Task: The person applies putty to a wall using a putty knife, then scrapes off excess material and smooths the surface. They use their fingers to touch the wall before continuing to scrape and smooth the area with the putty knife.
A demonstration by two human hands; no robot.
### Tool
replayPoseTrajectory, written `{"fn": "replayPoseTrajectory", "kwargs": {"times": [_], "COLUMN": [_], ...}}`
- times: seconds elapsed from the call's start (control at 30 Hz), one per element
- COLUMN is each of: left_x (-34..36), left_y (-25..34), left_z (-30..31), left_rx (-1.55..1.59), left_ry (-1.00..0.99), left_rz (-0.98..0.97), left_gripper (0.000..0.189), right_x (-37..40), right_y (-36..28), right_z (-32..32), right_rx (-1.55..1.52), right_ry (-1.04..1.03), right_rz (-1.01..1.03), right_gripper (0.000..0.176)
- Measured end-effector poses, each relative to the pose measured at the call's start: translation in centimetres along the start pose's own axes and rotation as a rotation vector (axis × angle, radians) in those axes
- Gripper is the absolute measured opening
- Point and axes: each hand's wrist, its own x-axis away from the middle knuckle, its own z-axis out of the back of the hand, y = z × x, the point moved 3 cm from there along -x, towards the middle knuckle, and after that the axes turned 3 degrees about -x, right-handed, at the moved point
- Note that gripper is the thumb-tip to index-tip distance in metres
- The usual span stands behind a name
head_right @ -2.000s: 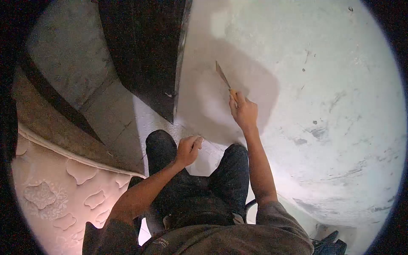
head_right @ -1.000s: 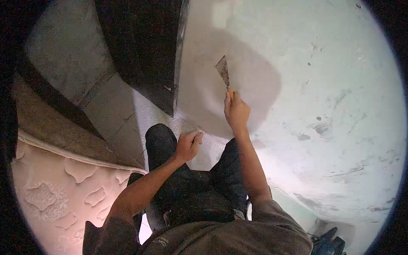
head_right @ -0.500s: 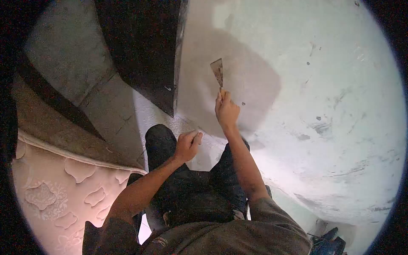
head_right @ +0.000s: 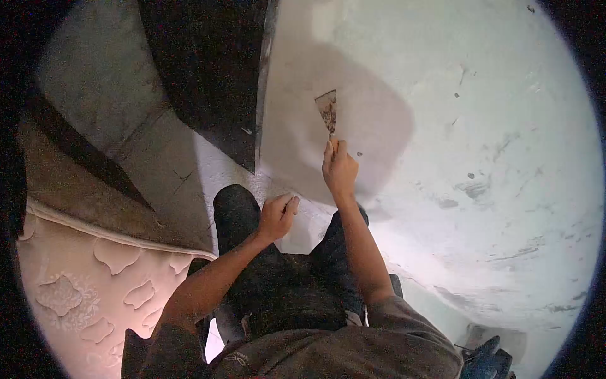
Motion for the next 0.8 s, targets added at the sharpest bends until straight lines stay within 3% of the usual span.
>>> {"fn": "replayPoseTrajectory", "kwargs": {"times": [0.13, 0.23, 0.4, 0.63, 0.8], "left_x": [0.0, 0.0, 0.0, 0.1, 0.2], "left_y": [-0.1, 0.6, 0.6, 0.0, 0.0], "left_z": [-0.1, 0.1, -0.1, -0.5, -0.7], "left_rx": [-0.029, -0.012, 0.001, -0.050, -0.044], "left_ry": [0.004, 0.003, -0.032, -0.002, 0.008], "left_rz": [-0.026, -0.040, -0.023, -0.060, -0.066], "left_gripper": [0.030, 0.029, 0.028, 0.028, 0.029], "right_x": [0.4, 0.6, -0.3, -1.2, -1.5], "right_y": [0.5, 0.3, -0.2, -0.3, -0.1], "right_z": [-1.3, -2.2, -2.8, -3.2, -3.7], "right_rx": [0.085, 0.013, -0.364, -0.340, -0.496], "right_ry": [-0.044, -0.071, -0.070, -0.002, -0.042], "right_rz": [-0.082, -0.149, -0.232, -0.186, -0.376], "right_gripper": [0.021, 0.021, 0.016, 0.015, 0.019]}}
